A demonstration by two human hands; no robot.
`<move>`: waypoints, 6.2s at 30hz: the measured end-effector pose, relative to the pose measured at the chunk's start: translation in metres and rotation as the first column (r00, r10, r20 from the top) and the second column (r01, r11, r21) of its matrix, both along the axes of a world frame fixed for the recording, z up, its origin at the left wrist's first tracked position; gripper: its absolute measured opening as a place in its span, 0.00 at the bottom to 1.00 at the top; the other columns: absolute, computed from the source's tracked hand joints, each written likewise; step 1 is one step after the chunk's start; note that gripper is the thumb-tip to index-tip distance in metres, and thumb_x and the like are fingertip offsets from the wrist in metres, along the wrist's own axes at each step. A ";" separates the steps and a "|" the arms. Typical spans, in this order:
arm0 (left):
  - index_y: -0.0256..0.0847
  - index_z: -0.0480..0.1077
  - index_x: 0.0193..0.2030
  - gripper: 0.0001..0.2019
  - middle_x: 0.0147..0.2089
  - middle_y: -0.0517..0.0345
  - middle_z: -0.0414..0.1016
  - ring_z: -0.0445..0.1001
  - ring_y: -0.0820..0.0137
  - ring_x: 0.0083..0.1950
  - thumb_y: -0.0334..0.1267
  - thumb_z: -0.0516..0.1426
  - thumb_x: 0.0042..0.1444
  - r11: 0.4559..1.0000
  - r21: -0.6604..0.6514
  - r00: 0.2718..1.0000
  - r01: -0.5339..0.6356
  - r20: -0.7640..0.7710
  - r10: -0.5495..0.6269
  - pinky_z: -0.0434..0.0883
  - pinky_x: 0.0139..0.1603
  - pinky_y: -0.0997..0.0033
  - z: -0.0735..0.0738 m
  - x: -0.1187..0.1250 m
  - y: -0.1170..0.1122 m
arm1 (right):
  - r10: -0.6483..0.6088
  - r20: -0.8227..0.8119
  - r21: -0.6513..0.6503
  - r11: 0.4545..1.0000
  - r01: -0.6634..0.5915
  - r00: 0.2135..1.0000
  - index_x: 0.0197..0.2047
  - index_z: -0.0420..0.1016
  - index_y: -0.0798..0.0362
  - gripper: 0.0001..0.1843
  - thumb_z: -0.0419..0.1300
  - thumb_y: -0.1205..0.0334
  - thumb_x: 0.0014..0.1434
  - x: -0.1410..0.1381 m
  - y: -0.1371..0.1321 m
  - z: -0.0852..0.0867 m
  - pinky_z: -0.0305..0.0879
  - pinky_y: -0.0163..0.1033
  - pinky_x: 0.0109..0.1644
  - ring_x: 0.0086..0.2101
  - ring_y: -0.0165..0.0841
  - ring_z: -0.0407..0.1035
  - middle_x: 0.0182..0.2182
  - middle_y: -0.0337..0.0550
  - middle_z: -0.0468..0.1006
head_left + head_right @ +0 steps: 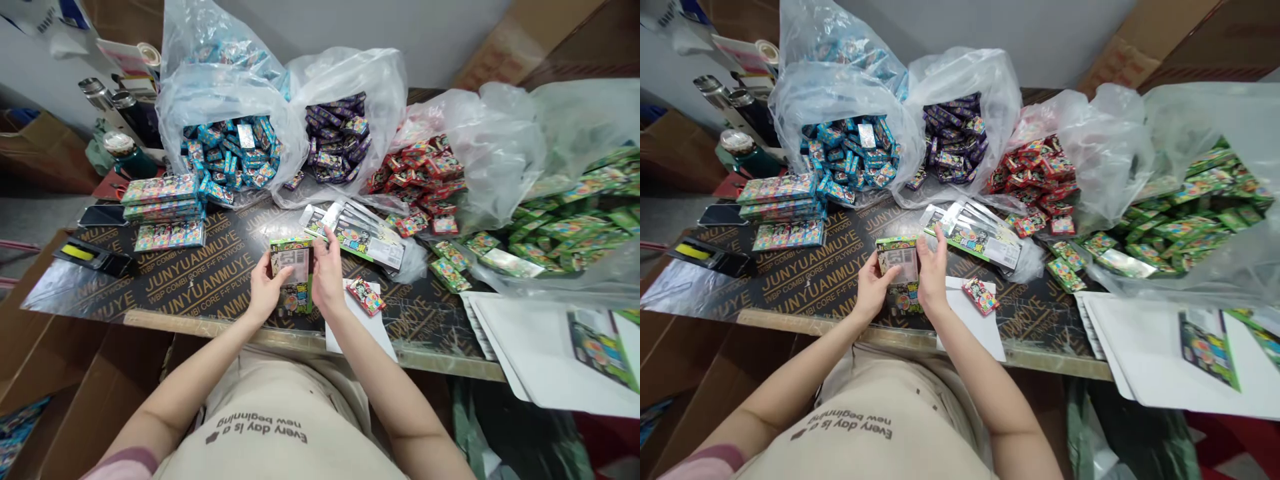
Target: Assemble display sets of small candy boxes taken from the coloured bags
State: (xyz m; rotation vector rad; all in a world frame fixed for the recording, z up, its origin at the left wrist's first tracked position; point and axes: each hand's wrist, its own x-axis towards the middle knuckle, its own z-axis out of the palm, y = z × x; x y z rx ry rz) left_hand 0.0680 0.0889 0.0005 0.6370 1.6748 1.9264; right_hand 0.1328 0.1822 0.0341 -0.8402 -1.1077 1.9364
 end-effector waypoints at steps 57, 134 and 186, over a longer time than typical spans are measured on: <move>0.38 0.78 0.25 0.07 0.30 0.52 0.81 0.78 0.67 0.32 0.40 0.65 0.47 0.864 -0.388 0.754 0.321 -0.447 -0.481 0.73 0.34 0.71 0.082 -0.040 0.001 | 0.213 0.329 0.478 0.803 -0.356 0.920 0.29 0.81 0.51 0.07 0.65 0.57 0.53 0.058 0.030 0.018 0.70 0.37 0.36 0.28 0.32 0.74 0.27 0.40 0.82; 0.38 0.70 0.31 0.02 0.36 0.52 0.80 0.79 0.66 0.39 0.31 0.60 0.52 0.952 -0.151 0.808 0.266 -0.504 -0.305 0.73 0.41 0.68 0.055 -0.014 -0.019 | 0.623 0.392 0.212 0.655 -0.725 0.677 0.28 0.68 0.54 0.18 0.66 0.49 0.51 0.041 0.031 0.057 0.61 0.34 0.35 0.29 0.28 0.66 0.30 0.38 0.73; 0.43 0.65 0.60 0.22 0.54 0.49 0.73 0.72 0.63 0.53 0.40 0.58 0.59 0.754 -0.399 0.567 0.522 -0.498 -0.656 0.68 0.54 0.65 0.055 -0.065 0.001 | -0.142 0.799 0.557 0.542 -0.629 0.584 0.32 0.63 0.51 0.04 0.50 0.66 0.59 0.107 0.083 -0.057 0.59 0.41 0.40 0.33 0.37 0.67 0.30 0.45 0.74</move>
